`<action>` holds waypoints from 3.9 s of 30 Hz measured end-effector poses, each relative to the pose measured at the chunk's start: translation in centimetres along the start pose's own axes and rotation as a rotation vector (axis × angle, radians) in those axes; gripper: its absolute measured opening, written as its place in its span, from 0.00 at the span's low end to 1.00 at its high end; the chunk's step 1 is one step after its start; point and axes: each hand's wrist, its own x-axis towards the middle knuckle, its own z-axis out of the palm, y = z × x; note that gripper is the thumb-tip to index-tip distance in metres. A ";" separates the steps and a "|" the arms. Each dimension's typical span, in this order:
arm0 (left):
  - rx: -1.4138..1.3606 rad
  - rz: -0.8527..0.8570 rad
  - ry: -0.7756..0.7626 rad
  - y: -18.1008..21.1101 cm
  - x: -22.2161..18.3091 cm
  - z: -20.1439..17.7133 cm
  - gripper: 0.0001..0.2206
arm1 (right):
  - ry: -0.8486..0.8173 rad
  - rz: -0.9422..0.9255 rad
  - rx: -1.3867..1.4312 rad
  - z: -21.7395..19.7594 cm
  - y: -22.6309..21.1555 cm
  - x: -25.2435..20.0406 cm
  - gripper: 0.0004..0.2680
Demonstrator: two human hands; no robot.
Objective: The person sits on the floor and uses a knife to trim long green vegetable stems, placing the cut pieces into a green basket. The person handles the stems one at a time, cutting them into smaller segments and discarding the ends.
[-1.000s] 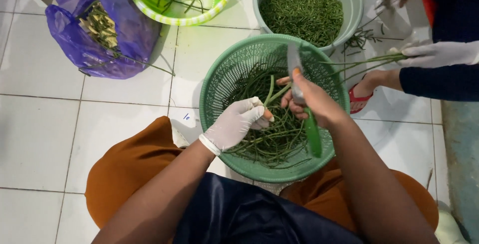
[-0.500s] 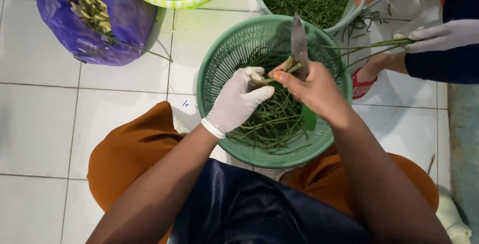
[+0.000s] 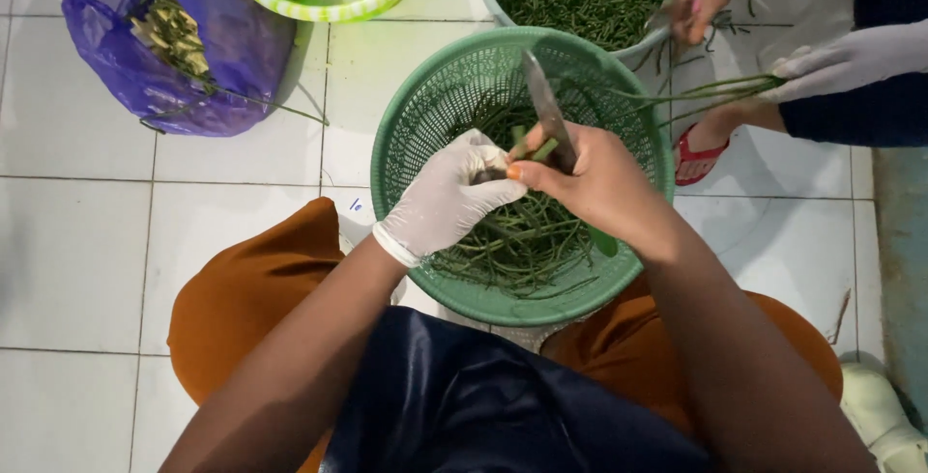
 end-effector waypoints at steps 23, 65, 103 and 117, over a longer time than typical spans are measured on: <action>0.909 -0.195 0.561 -11.2 18.6 -14.3 0.32 | 0.153 0.462 -0.106 -5.1 -0.3 -0.8 0.09; -0.617 -0.108 -0.030 -1.8 -1.7 3.7 0.05 | 0.077 0.190 0.183 0.4 -1.4 0.8 0.11; -0.812 -0.117 0.115 1.1 -1.1 0.0 0.12 | -0.023 -0.168 0.769 -3.8 4.4 1.7 0.27; -0.722 -0.176 0.076 0.0 -1.7 1.0 0.09 | 0.191 -0.095 0.561 -3.0 7.9 1.5 0.23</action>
